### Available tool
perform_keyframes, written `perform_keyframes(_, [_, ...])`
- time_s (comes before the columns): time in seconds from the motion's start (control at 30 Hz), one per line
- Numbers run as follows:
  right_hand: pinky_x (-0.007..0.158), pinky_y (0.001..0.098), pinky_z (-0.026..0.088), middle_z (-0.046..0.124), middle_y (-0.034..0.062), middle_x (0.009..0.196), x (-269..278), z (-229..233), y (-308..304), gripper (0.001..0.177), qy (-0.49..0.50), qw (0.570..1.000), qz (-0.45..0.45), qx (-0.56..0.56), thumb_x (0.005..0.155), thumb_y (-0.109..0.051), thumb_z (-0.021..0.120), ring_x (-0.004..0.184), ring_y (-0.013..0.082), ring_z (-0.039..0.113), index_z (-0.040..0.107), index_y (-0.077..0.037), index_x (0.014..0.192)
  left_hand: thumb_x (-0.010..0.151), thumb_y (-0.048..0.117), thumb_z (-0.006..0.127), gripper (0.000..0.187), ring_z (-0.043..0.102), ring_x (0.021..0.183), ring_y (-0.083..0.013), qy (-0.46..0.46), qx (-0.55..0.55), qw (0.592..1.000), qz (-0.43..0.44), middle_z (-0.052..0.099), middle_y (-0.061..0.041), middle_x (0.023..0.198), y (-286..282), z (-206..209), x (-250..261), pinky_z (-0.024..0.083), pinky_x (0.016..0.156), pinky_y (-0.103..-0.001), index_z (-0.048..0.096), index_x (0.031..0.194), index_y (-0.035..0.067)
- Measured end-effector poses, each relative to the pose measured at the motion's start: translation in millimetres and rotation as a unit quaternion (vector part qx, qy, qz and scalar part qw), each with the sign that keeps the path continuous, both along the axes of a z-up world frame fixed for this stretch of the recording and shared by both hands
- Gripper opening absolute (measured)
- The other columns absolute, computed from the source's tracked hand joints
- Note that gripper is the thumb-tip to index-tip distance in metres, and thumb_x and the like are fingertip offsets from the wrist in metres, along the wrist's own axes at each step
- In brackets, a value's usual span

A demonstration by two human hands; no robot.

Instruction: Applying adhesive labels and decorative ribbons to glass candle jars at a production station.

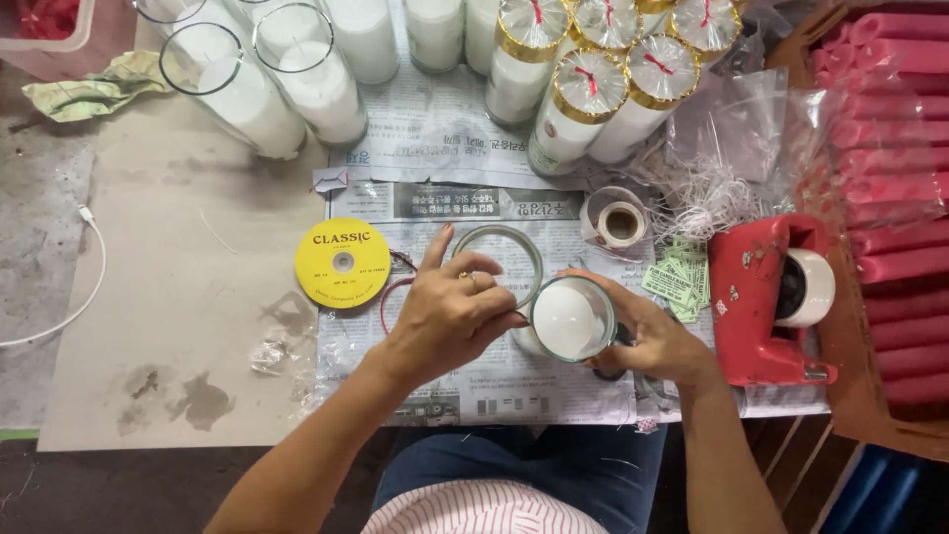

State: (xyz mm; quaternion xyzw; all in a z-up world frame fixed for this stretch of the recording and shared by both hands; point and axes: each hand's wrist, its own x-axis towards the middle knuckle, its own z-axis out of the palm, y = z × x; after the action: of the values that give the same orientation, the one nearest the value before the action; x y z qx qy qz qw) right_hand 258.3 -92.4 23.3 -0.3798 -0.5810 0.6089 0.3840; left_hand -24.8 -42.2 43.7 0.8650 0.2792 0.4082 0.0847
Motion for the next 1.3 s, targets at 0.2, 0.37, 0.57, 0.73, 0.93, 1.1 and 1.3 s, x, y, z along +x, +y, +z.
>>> perform_keyframes(0.2, [0.078, 0.0359, 0.063, 0.055, 0.0235, 0.139, -6.8, -45.3, -15.7, 0.099, 0.152, 0.984, -0.090, -0.009, 0.062, 0.001, 0.085, 0.115, 0.0297, 0.063, 0.037, 0.004, 0.149, 0.091, 0.031, 0.075, 0.023, 0.068, 0.093, -0.0204, -0.018, -0.003, 0.999, 0.036, 0.059, 0.002, 0.065, -23.4, 2.0, -0.7, 0.030, 0.115, -0.063, 0.064, 0.075, 0.019])
perform_keyframes(0.37, [0.094, 0.0325, 0.054, 0.054, 0.0183, 0.144, -46.7, -40.9, -61.4, 0.102, 0.044, 0.968, -0.245, 0.044, 0.063, -0.010, 0.089, 0.125, 0.0230, 0.056, 0.038, 0.002, 0.150, 0.091, 0.031, 0.074, 0.024, 0.068, 0.091, -0.0204, -0.030, 0.005, 0.998, 0.051, 0.057, 0.002, 0.064, -28.5, -3.0, 0.2, 0.030, 0.115, -0.063, 0.063, 0.073, 0.018])
perform_keyframes(0.57, [0.124, 0.0413, 0.029, 0.040, 0.0217, 0.157, -129.2, -14.7, -65.9, 0.116, -0.101, 0.891, -0.433, 0.091, 0.066, -0.010, 0.091, 0.147, 0.0308, 0.039, 0.020, 0.000, 0.158, 0.092, 0.025, 0.074, 0.024, 0.069, 0.090, -0.0241, -0.024, -0.003, 0.999, 0.042, 0.063, 0.000, 0.066, -30.6, 2.7, 2.1, 0.031, 0.114, -0.066, 0.064, 0.073, 0.014])
perform_keyframes(0.73, [0.126, 0.0465, 0.031, 0.048, 0.0238, 0.145, -119.2, -48.1, -41.6, 0.115, -0.163, 0.849, -0.481, 0.146, 0.067, -0.015, 0.095, 0.141, 0.0339, 0.046, 0.024, -0.001, 0.157, 0.092, 0.029, 0.071, 0.026, 0.069, 0.086, -0.0207, -0.040, 0.036, 0.996, 0.074, 0.056, 0.000, 0.062, -30.0, -9.8, 0.4, 0.035, 0.113, -0.063, 0.062, 0.072, 0.016])
perform_keyframes(0.93, [0.114, 0.0461, 0.045, 0.061, 0.0236, 0.130, -90.8, -50.6, -38.5, 0.109, -0.195, 0.848, -0.430, 0.241, 0.058, -0.019, 0.100, 0.127, 0.0355, 0.061, 0.041, 0.007, 0.146, 0.091, 0.036, 0.075, 0.023, 0.065, 0.073, -0.0171, 0.030, 0.131, 0.989, 0.058, 0.059, 0.003, 0.062, 17.0, -20.4, -41.0, 0.037, 0.112, -0.057, 0.065, 0.075, 0.022])
perform_keyframes(1.1, [0.111, 0.0490, 0.045, 0.063, 0.0245, 0.127, -75.0, -50.3, -41.2, 0.110, -0.155, 0.897, -0.354, 0.215, 0.052, -0.019, 0.099, 0.124, 0.0373, 0.062, 0.046, 0.007, 0.145, 0.087, 0.039, 0.079, 0.021, 0.064, 0.088, -0.0162, 0.018, 0.128, 0.990, 0.056, 0.063, 0.006, 0.068, 53.7, -14.5, -33.4, 0.033, 0.113, -0.056, 0.070, 0.079, 0.021])
perform_keyframes(1.3, [0.103, 0.0504, 0.048, 0.064, 0.0224, 0.127, -60.2, -25.9, -36.7, 0.109, -0.159, 0.935, -0.266, 0.173, 0.053, -0.022, 0.097, 0.120, 0.0356, 0.065, 0.047, 0.001, 0.147, 0.082, 0.039, 0.082, 0.019, 0.065, 0.094, -0.0146, -0.029, 0.080, 0.996, 0.013, 0.066, 0.007, 0.074, 60.3, -27.0, -0.1, 0.028, 0.118, -0.055, 0.070, 0.084, 0.024])
